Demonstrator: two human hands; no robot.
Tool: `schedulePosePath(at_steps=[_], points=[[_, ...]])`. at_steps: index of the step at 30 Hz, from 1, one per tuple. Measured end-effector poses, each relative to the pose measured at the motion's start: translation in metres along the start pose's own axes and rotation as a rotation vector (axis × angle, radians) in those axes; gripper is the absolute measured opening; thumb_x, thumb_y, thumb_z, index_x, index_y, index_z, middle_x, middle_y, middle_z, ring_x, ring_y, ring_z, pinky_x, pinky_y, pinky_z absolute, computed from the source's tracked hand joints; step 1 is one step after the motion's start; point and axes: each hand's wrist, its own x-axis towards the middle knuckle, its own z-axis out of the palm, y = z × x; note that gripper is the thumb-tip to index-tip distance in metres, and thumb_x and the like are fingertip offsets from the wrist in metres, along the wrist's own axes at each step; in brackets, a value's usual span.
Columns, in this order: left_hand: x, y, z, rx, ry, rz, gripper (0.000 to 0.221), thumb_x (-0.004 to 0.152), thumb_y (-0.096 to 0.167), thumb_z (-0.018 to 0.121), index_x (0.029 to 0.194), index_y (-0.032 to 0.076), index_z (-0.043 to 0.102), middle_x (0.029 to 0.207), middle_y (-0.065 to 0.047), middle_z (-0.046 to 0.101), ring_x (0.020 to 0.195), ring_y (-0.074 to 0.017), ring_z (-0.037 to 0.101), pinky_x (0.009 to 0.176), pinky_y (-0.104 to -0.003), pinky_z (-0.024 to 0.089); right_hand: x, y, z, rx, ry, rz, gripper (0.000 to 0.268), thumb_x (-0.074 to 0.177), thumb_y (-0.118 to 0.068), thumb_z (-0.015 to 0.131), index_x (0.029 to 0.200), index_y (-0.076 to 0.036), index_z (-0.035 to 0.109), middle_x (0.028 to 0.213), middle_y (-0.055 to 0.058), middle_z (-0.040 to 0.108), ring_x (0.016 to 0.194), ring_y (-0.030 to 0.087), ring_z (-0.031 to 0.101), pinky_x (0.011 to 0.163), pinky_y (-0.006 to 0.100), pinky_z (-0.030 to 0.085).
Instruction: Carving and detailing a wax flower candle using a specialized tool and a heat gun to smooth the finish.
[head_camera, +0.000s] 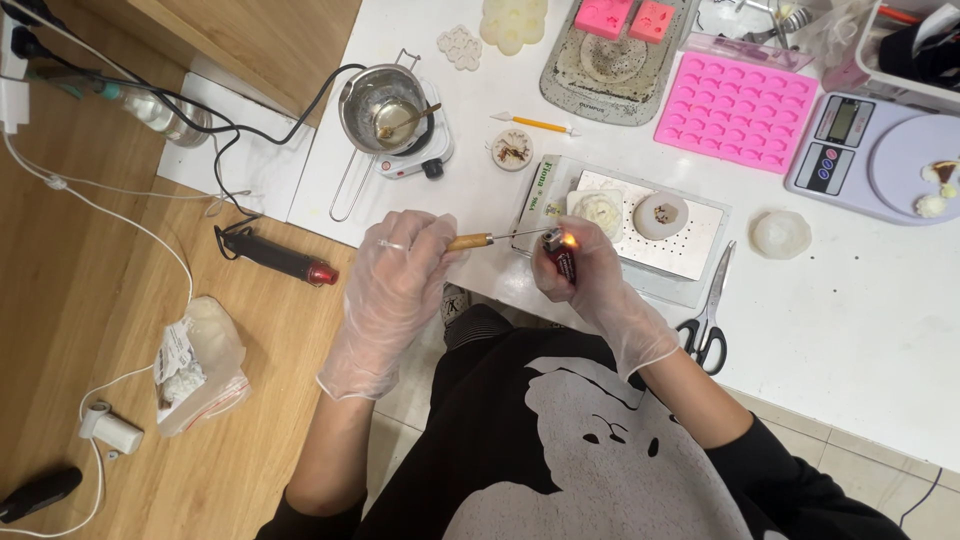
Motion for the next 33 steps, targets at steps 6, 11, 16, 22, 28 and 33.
schedulePosePath(at_steps=[6,11,16,22,28,33], points=[[0.008,0.005,0.010,-0.118,-0.057,0.054,0.032,0.084,0.006,0.080,0.111,0.005,0.062,0.099,-0.010,0.061,0.094,-0.0322,0.062,0.080,-0.045,0.051,-0.025,0.014,-0.025,0.077,0.072,-0.127,0.050,0.096,-0.041,0.048,0.062,-0.005,0.052,0.049,0.005,0.045,0.041,0.016,0.037,0.038,0.030,0.026],[0.005,-0.004,0.010,-0.259,-0.084,0.066,0.029,0.084,0.004,0.078,0.109,0.004,0.061,0.098,-0.011,0.063,0.093,-0.0342,0.062,0.079,-0.045,0.051,-0.053,0.013,-0.010,-0.015,0.101,-0.129,0.051,0.097,-0.041,0.050,0.064,-0.003,0.055,0.055,0.006,0.047,0.047,0.016,0.039,0.045,0.030,0.031],[-0.018,-0.027,-0.025,-0.264,-0.070,-0.034,0.026,0.086,0.004,0.077,0.106,0.005,0.062,0.097,-0.011,0.064,0.092,-0.0342,0.063,0.079,-0.044,0.052,-0.027,0.017,0.028,0.001,-0.091,-0.154,0.053,0.099,-0.045,0.053,0.067,-0.003,0.054,0.063,0.007,0.049,0.057,0.018,0.044,0.057,0.032,0.038],[-0.072,-0.064,-0.078,-0.221,-0.026,-0.258,0.025,0.086,0.005,0.075,0.108,0.004,0.063,0.100,-0.013,0.066,0.094,-0.0344,0.066,0.079,-0.043,0.053,0.035,0.041,0.090,-0.071,-0.367,-0.013,0.059,0.104,-0.052,0.051,0.068,-0.005,0.052,0.061,0.006,0.048,0.057,0.016,0.041,0.055,0.032,0.035],[-0.160,-0.097,-0.138,-0.095,0.135,-0.515,0.023,0.092,0.007,0.073,0.112,0.004,0.061,0.108,-0.012,0.071,0.098,-0.0346,0.069,0.082,-0.043,0.056,0.102,0.073,0.186,-0.230,-0.628,0.192,0.063,0.101,-0.057,0.046,0.069,-0.004,0.057,0.055,0.001,0.044,0.050,0.012,0.038,0.049,0.029,0.031],[-0.225,-0.121,-0.185,0.046,0.289,-0.739,0.021,0.094,0.008,0.070,0.112,0.007,0.061,0.102,-0.012,0.072,0.093,-0.0350,0.069,0.079,-0.045,0.055,0.172,0.130,0.261,-0.207,-0.903,0.293,0.059,0.099,-0.058,0.047,0.070,-0.007,0.057,0.059,0.000,0.047,0.054,0.012,0.040,0.052,0.030,0.030]])
